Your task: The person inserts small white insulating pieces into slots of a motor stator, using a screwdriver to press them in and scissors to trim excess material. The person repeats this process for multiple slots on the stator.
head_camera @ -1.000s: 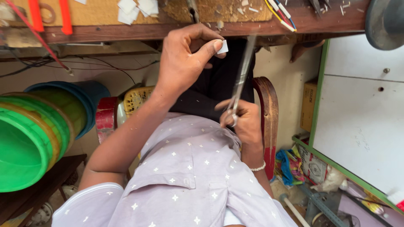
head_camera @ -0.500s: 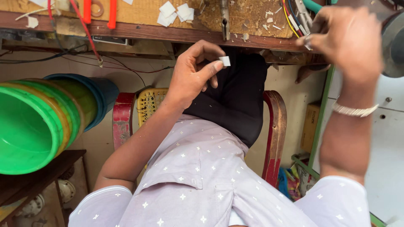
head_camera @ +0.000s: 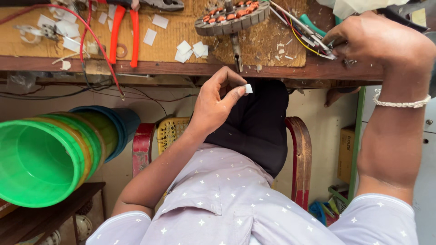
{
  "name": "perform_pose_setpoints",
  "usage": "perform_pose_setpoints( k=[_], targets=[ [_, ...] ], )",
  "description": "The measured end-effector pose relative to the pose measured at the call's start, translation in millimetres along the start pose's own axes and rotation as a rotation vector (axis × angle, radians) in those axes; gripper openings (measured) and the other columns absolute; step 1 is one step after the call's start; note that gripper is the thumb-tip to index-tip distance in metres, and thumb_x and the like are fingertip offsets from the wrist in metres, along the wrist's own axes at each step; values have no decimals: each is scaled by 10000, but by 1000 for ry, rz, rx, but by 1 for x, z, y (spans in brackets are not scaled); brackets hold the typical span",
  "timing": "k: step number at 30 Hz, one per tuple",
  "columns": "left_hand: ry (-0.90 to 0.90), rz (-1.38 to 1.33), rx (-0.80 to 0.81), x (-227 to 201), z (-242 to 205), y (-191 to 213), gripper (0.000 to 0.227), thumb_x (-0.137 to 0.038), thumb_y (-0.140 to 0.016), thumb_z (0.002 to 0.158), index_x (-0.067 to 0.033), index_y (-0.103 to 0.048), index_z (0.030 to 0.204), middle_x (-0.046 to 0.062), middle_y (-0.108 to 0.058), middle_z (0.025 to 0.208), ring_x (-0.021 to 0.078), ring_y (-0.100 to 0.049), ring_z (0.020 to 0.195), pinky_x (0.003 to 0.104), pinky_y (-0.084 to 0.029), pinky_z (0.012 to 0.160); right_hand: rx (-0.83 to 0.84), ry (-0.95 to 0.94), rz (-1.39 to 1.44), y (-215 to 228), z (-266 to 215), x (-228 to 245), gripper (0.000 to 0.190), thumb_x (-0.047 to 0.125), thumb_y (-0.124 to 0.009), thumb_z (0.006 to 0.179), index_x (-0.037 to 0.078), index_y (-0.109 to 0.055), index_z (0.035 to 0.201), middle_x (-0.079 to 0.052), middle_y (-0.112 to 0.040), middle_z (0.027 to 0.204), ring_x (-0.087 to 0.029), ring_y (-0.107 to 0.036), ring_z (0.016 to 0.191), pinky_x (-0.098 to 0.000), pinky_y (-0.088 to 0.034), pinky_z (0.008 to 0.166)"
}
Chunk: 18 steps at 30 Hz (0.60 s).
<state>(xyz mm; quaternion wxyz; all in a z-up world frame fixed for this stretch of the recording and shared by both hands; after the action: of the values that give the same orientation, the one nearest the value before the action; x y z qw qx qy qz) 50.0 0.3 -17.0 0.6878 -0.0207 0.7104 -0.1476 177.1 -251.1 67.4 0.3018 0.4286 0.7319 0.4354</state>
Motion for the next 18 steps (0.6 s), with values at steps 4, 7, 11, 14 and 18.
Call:
perform_pose_setpoints(
  k=[4,7,11,14,18],
  targets=[
    [-68,77,-17,-18,-1,-1,58,2,-661,1011,3,-618,1048,16,-655,931,52,-591,839,223,-501,745,-552,-94,-159,28,-40,43,200,212,-752,988,88,-794,1139,-182,-737,832,-340,-705,731,-425,-564,673],
    [148,111,18,-13,-2,-5,53,-16,-671,948,-7,-625,973,12,-668,831,67,-572,652,240,-473,561,-607,68,833,-7,-50,91,198,97,-705,1005,29,-712,1191,-101,-780,994,-124,-764,906,-259,-597,779],
    [52,211,55,-27,3,-8,59,-3,-655,943,-2,-603,970,50,-682,819,101,-669,683,278,-551,577,-533,83,1475,-64,-48,136,182,-13,-718,945,-47,-706,1123,-81,-740,962,-118,-739,868,-243,-617,797],
    [-111,390,69,-45,4,-9,88,13,-662,930,2,-594,985,103,-689,851,202,-701,736,326,-549,634,-675,35,1530,-75,-59,140,131,-47,-719,940,-62,-705,1070,-70,-725,968,-127,-731,887,-241,-604,807],
    [-249,527,113,-53,-2,-20,148,11,-678,909,-24,-568,1002,139,-677,915,346,-699,861,406,-542,704,-791,-17,1267,-75,-73,140,127,-66,-757,910,-42,-707,1024,-83,-728,950,-135,-719,867,-238,-589,801]
  ],
)
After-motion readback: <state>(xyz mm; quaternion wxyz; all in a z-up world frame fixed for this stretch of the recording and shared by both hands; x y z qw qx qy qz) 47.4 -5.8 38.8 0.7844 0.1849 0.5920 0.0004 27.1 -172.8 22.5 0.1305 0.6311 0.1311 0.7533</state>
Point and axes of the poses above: each hand's wrist, its own z-axis towards the middle knuckle, its own y-axis out of the back of the hand, x = y × z, the point moved 7 cm from there along z, towards the middle knuckle
